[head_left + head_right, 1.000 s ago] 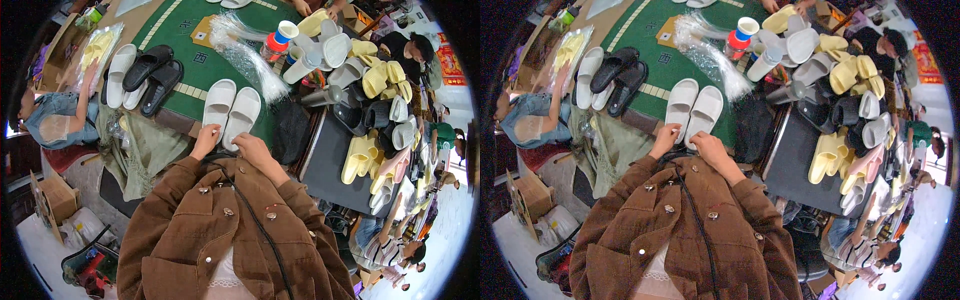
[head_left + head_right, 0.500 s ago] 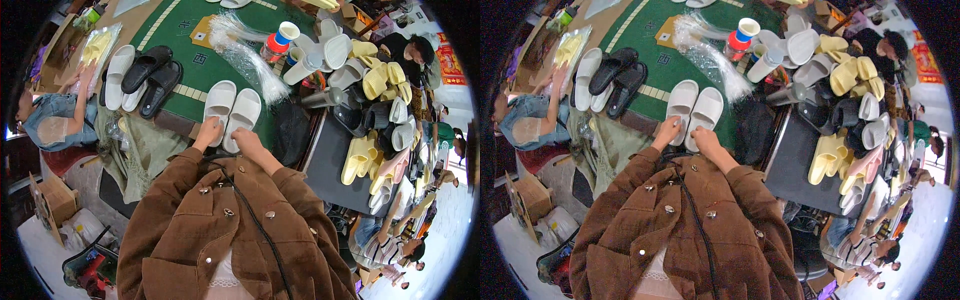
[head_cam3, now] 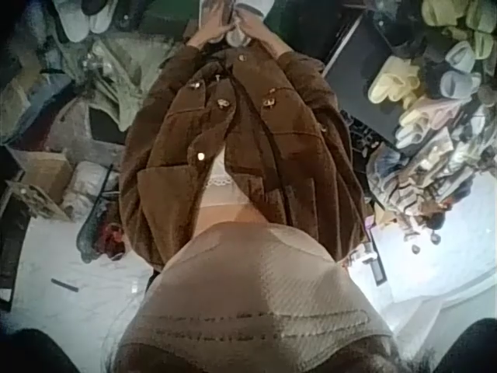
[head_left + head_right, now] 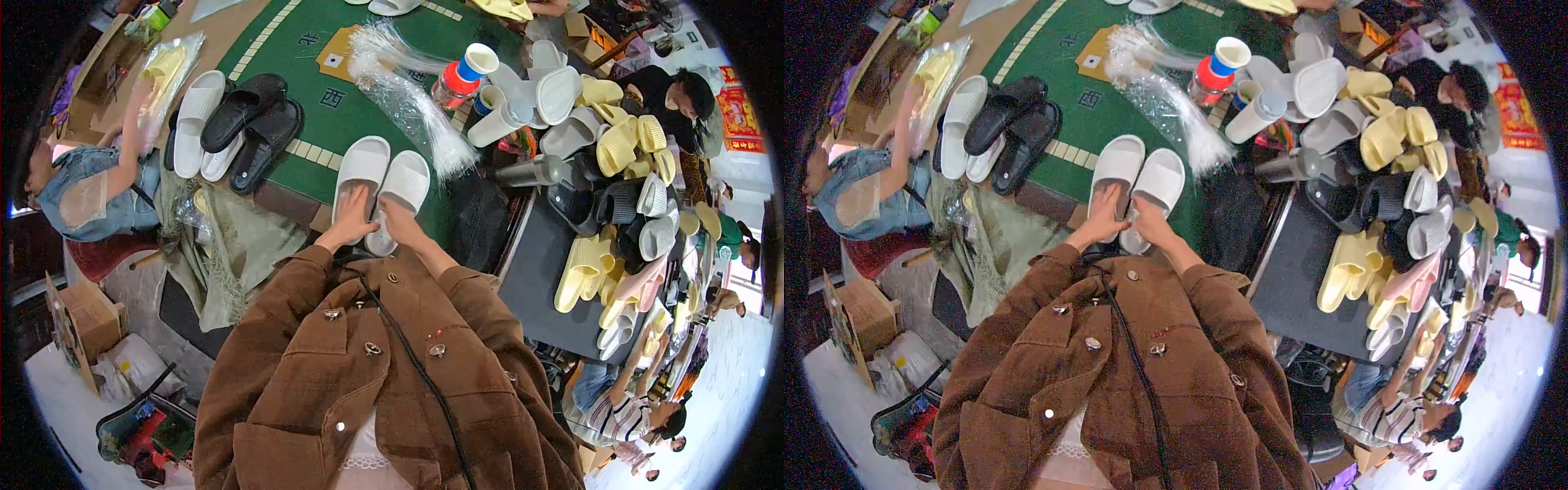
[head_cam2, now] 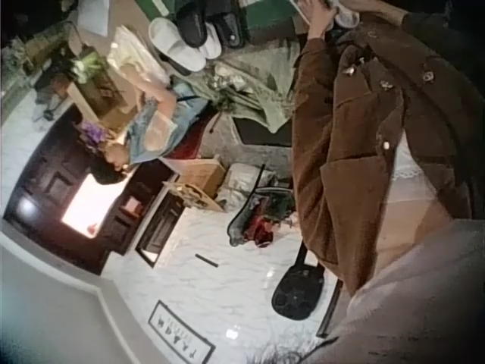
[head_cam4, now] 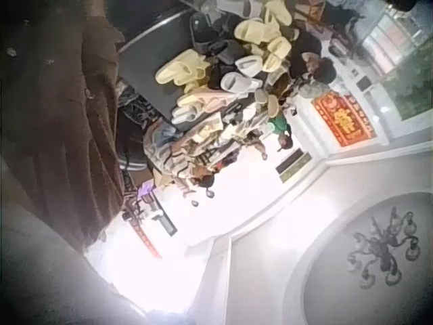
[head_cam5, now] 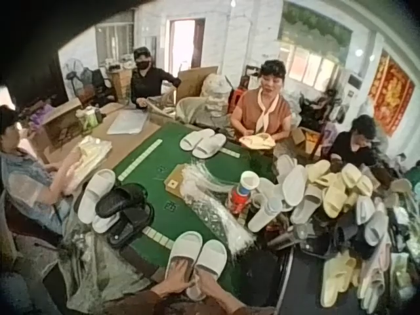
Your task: Assembling and inspecting slippers by hand in a factory setting.
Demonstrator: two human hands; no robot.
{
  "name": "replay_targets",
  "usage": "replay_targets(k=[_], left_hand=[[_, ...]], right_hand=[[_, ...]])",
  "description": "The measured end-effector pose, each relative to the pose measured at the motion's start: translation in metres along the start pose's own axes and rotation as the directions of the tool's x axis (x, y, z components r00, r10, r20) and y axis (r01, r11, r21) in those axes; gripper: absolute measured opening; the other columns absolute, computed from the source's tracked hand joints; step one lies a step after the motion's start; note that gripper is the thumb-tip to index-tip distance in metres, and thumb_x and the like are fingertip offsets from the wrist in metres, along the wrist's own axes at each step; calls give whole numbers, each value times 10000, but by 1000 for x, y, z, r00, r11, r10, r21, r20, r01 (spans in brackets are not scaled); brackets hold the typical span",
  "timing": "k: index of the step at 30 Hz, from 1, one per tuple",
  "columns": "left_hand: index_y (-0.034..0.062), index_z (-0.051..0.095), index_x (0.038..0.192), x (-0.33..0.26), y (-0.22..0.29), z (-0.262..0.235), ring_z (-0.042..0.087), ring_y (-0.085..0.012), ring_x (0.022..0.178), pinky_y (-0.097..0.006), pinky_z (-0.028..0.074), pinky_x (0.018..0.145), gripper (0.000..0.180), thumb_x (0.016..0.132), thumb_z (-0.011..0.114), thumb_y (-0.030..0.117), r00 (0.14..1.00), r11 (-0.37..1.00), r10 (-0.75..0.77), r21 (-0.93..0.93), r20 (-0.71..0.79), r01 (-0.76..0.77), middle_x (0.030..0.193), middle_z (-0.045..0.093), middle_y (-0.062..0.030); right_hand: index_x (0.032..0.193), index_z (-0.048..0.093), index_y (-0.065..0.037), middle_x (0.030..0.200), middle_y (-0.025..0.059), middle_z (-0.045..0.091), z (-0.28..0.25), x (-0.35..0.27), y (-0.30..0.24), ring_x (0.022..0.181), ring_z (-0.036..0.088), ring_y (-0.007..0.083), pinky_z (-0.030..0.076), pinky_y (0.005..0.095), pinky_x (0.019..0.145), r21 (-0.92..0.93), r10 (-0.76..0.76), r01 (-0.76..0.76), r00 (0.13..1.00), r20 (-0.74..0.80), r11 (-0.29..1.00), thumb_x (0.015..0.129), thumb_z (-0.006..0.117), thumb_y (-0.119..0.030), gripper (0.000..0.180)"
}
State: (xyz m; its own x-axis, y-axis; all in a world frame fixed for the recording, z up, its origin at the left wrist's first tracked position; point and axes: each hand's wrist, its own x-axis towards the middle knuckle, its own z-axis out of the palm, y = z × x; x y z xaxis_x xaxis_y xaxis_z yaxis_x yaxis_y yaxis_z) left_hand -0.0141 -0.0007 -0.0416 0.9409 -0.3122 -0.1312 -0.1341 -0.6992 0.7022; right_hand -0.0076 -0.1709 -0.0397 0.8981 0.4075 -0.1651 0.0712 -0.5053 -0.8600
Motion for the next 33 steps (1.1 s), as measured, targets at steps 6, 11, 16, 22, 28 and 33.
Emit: replay_targets(k=[6,11,16,22,28,33], left_hand=[[-40,304,1291,0,-6,13,298,-387,1206,-479,233,994,812,688,678,353,984,984,68,171,-166,-39,1319,330,-219],[-57,354,1238,16,6,10,332,-404,1173,-471,241,998,754,650,702,261,997,995,26,93,-72,-19,1280,364,-234],[-52,358,1247,13,10,4,321,-387,1194,-455,252,998,752,662,698,278,994,997,70,-3,-81,-71,1281,370,-225],[-54,373,1247,9,3,3,314,-386,1222,-441,251,1019,705,692,678,256,995,996,22,-78,-101,-30,1297,370,-231],[-47,395,1224,15,14,5,362,-362,1177,-426,287,988,650,690,671,201,993,1000,8,-5,-119,-9,1250,409,-223],[-43,410,1205,11,14,-1,384,-365,1137,-422,303,965,658,656,698,177,987,997,69,-29,-144,-74,1215,430,-215]], right_hand=[[1233,381,64,1148,288,483,-10,-4,-33,1073,474,408,386,424,904,-111,-65,74,994,84,991,763,389,68,469],[1268,316,60,1186,285,439,-12,-4,-31,1076,459,413,384,433,900,-139,-6,21,995,103,990,748,416,52,529],[1320,253,11,1233,280,397,-17,-9,-37,1066,456,425,381,442,889,-177,17,6,992,126,984,750,426,62,598],[1347,201,2,1203,284,388,-17,-7,-34,1013,475,431,423,429,843,-213,-136,186,964,227,959,663,514,58,755],[1384,121,-24,1224,295,355,-16,-7,-31,1055,433,458,382,456,875,-199,-97,131,980,172,971,717,424,85,740],[1386,126,-12,1333,274,282,-12,-5,-19,1239,292,405,267,405,1017,-27,-45,51,979,200,998,692,375,109,748]])
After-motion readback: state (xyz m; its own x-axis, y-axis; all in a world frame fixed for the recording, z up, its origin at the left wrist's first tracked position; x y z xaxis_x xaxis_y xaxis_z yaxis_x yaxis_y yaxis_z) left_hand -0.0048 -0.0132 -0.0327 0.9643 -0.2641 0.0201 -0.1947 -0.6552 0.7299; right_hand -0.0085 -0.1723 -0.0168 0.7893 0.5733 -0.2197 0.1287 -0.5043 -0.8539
